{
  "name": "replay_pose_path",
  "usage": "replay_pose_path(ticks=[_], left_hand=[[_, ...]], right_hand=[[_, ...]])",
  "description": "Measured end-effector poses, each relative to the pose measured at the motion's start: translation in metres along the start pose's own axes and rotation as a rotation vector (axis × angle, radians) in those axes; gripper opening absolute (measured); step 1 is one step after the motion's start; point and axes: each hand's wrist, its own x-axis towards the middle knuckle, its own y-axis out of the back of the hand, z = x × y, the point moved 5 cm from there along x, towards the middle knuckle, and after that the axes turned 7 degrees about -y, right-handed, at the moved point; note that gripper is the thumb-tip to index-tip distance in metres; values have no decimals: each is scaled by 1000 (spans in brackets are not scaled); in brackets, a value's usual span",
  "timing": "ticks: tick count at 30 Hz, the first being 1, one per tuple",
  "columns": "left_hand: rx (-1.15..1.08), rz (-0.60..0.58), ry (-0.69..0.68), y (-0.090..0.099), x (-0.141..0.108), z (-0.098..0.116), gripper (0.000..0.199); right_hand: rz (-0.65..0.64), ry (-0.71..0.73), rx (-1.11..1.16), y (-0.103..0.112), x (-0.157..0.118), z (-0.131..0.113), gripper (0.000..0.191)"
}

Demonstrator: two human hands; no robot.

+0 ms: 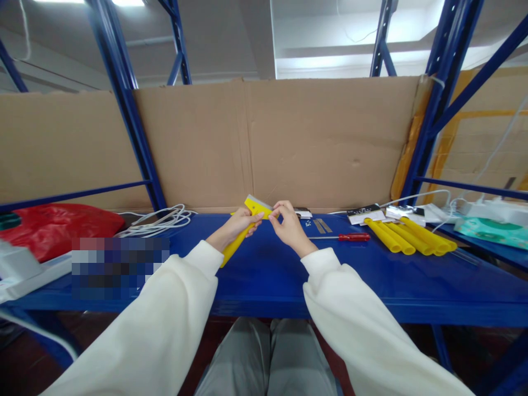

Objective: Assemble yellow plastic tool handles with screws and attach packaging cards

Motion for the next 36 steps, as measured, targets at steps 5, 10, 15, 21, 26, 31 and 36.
replay_pose_path(ticks=[5,10,15,21,26,31,36], left_hand=[[76,4,-1,-2,-2,0,45],[70,38,7,-3,-2,-1,44],[65,51,30,-3,-2,-1,44],[70,86,38,-7,-4,3,44],[96,111,51,-10,-5,7,43],[136,135,60,-13,-6,9,41],[164,124,83,-13,-8,8,38]], right_hand=[[-15,-163,70,-4,1,16,24],[-39,-259,173,-3,0,21,30],[-84,-383,296,-6,-3,27,37],[-73,-572,542,-13,-6,36,49],[-102,-675,628,-14,-8,35,50],[-121,-688,630,-14,-7,34,43],[-135,-692,637,-16,-9,36,45]])
